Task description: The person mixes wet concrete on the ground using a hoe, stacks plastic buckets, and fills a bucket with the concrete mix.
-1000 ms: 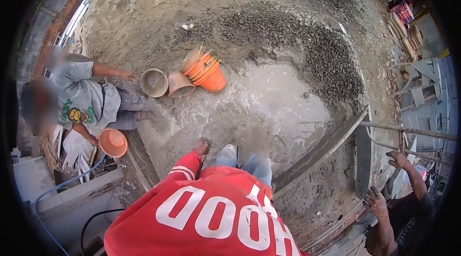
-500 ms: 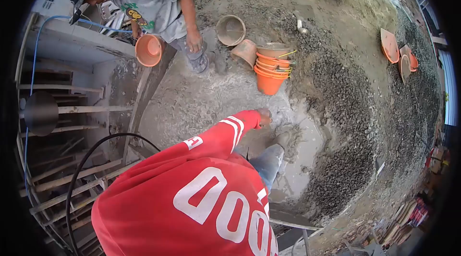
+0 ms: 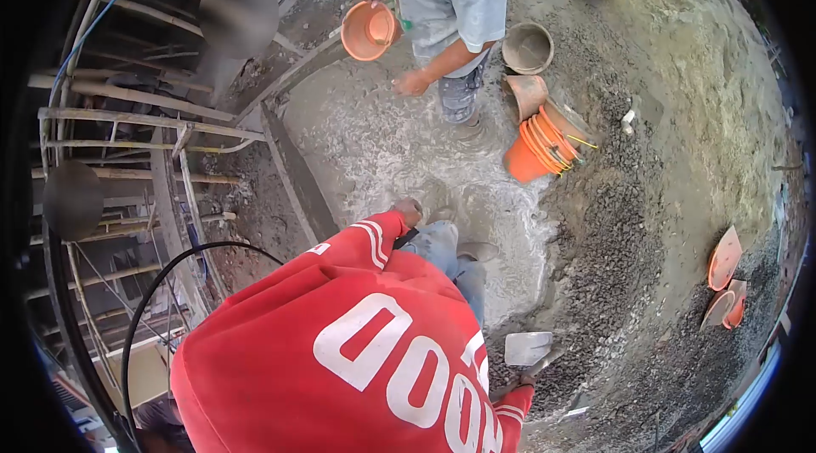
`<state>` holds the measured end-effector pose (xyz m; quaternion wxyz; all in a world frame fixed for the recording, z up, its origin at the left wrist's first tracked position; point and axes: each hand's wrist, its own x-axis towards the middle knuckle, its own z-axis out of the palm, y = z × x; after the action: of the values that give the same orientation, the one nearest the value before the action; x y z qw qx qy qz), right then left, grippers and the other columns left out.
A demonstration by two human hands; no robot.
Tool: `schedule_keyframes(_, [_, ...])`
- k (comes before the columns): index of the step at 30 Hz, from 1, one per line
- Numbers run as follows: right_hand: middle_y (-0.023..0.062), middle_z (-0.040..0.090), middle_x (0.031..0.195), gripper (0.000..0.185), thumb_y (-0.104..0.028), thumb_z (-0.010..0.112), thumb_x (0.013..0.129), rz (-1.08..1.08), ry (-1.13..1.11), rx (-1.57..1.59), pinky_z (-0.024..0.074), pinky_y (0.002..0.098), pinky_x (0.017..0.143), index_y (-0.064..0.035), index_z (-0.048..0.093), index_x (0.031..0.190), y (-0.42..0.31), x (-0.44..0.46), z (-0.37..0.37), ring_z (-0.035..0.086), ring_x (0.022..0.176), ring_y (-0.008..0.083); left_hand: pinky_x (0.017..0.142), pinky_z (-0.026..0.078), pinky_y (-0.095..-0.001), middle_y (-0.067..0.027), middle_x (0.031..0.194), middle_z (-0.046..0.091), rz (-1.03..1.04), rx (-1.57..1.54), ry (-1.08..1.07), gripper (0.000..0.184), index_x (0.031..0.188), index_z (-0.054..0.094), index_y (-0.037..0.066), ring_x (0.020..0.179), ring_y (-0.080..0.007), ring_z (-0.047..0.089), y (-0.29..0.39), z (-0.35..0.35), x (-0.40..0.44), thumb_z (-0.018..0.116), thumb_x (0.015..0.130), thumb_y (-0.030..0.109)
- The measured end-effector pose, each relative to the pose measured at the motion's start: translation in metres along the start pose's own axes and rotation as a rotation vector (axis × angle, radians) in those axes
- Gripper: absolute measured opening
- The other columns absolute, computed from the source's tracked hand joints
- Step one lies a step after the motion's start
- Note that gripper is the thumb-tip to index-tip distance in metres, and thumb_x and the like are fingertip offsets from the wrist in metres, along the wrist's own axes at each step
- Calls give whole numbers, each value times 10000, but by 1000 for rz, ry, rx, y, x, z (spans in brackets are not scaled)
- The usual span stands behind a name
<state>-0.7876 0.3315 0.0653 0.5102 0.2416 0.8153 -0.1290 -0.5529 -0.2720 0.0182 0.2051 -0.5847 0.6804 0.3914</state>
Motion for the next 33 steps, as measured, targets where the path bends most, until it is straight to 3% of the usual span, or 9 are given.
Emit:
schedule_keyframes(5, [88,572,574,151,-121,674,735,-22,31,-100,456,362,416,2,609,794,-10,6,-51,547,440,236,850,532,-402,-158,996,692,-135,-86,-16,277,935,741,158,931,-322,669,-16,26,-22,607,696,199])
schedule_keyframes(8, [86,570,572,149,-122,674,736,-51,44,-122,455,362,416,-2,606,791,-22,1,-58,544,439,235,841,536,-402,-144,951,702,-129,-117,98,248,900,747,162,926,-310,673,-39,54,-9,596,709,209])
schedule_keyframes(10, [85,569,572,147,-123,674,736,-75,58,-126,454,362,416,-4,604,789,-31,0,-55,542,438,234,813,548,-392,-148,901,706,-110,-235,43,234,874,749,156,840,-300,690,-21,17,-35,583,720,219])
schedule_keyframes(14, [83,566,570,144,-124,674,737,-127,52,-93,452,361,416,-9,601,785,-50,-11,-13,538,436,231,868,518,-417,-196,1075,664,-94,-217,-46,291,973,722,107,1006,-341,644,-44,5,-30,657,734,258])
schedule_keyframes(17, [81,564,568,142,-125,674,737,-135,44,-9,451,361,416,-13,599,781,-49,-27,33,535,435,230,837,525,-387,-177,1010,679,-192,-443,-242,306,974,706,95,938,-331,655,-57,-4,-24,681,712,252])
schedule_keyframes(24, [77,559,565,138,-127,674,738,-48,52,214,449,361,416,-21,593,774,-13,-74,141,528,432,226,630,543,-389,-181,823,682,-498,-217,-338,374,1083,618,24,695,-257,669,-113,-35,5,674,770,221])
schedule_keyframes(25, [77,558,565,138,-128,674,738,-26,51,257,449,361,416,-23,592,773,-8,-83,155,527,432,225,521,523,-361,-165,706,656,-341,-148,-384,383,1112,604,31,558,-238,639,-137,-30,28,669,789,226])
schedule_keyframes(28, [75,556,563,136,-129,674,739,39,39,342,448,361,416,-26,589,770,14,-98,196,524,431,224,501,515,-354,-132,722,667,-111,-204,-223,388,1154,583,46,536,-223,628,-126,-36,24,653,811,214])
schedule_keyframes(33, [72,553,561,135,-131,674,739,106,-8,359,446,360,416,-32,585,765,45,-107,232,519,429,221,490,519,-343,-133,724,670,-61,-232,-303,378,1200,567,65,527,-194,628,-66,-43,11,623,838,159])
